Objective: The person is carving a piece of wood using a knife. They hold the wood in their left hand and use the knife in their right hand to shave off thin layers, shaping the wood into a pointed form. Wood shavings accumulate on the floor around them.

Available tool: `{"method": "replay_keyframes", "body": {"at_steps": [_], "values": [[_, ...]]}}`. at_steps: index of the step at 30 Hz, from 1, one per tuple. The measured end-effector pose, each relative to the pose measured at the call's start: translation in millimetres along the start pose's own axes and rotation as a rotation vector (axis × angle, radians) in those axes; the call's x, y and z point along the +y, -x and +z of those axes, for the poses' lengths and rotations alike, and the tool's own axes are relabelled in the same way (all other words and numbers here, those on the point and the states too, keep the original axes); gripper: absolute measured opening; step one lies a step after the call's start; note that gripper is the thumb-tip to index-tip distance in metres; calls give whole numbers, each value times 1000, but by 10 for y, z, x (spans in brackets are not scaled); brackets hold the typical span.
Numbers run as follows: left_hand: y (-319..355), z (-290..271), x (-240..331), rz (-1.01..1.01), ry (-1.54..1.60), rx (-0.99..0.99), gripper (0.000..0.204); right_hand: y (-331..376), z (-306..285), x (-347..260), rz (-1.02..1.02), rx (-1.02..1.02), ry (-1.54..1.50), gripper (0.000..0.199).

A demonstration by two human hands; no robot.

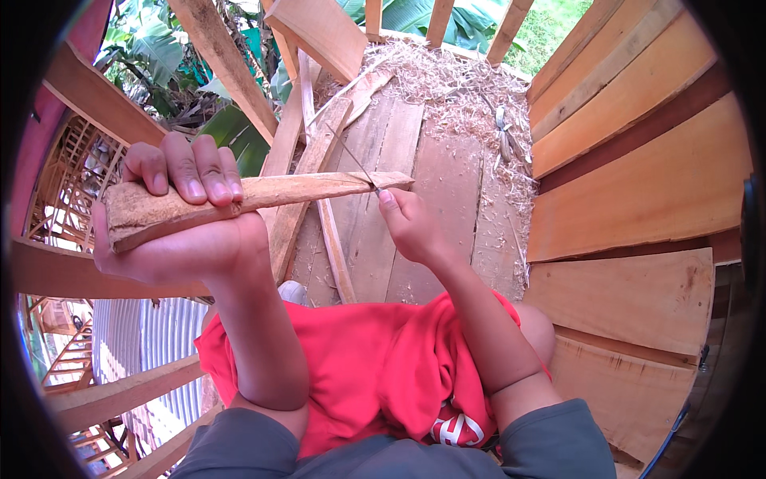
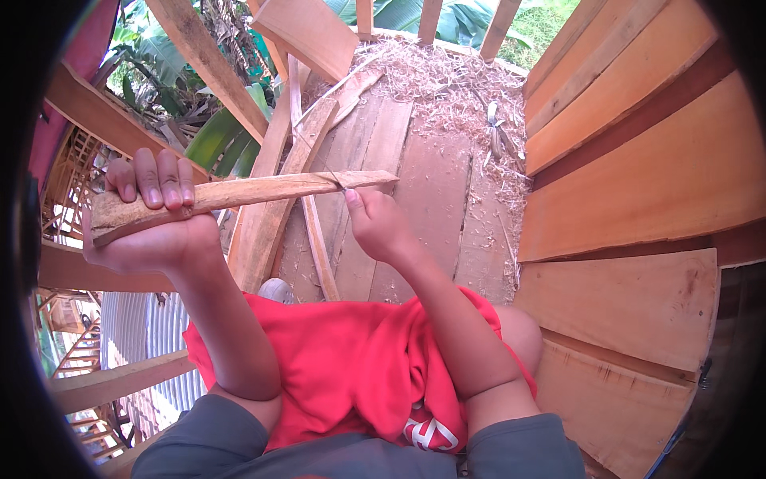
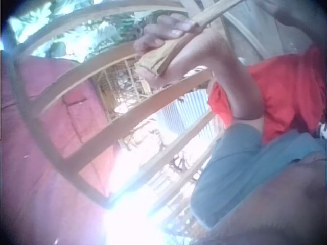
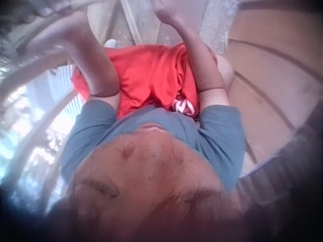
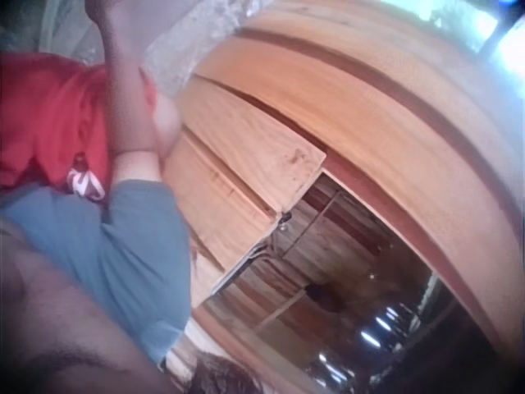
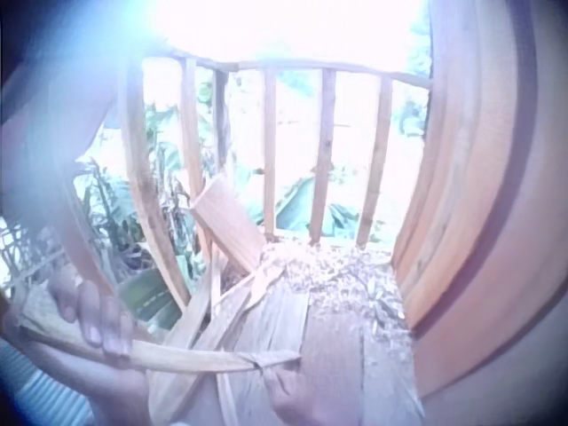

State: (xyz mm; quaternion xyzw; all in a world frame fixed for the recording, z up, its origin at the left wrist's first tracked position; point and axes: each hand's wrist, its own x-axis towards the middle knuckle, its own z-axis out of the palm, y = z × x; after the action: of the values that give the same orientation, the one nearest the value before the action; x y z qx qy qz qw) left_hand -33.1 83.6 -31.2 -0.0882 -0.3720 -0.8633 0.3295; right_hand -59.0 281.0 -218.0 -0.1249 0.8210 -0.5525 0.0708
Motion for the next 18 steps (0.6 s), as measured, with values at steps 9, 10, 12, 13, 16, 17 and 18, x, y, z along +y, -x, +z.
{"method": "replay_keyframes", "body": {"at_steps": [9, 10, 12, 13, 16, 17, 18], "values": [[-59, 45, -21, -29, 65, 5, 48, -54, 97, 317, 87, 37, -151, 46], [-55, 48, -11, -33, 59, -4, 49, -64, 74, 264, 100, 8, -132, 46], [-32, 45, 12, -42, 46, -22, 52, -70, -12, 168, 128, -50, -93, 46], [-23, 46, -3, -17, 12, -55, 59, -70, -43, 175, 125, -57, -96, 46], [16, 107, -127, 57, 90, -148, 63, -67, -92, 235, 118, -77, -89, 46], [30, 122, -166, 137, 30, -180, 55, -69, -106, 236, 119, -81, -76, 46], [45, 134, -208, 218, -30, -211, 47, -76, -119, 237, 120, -85, -62, 47]]}}
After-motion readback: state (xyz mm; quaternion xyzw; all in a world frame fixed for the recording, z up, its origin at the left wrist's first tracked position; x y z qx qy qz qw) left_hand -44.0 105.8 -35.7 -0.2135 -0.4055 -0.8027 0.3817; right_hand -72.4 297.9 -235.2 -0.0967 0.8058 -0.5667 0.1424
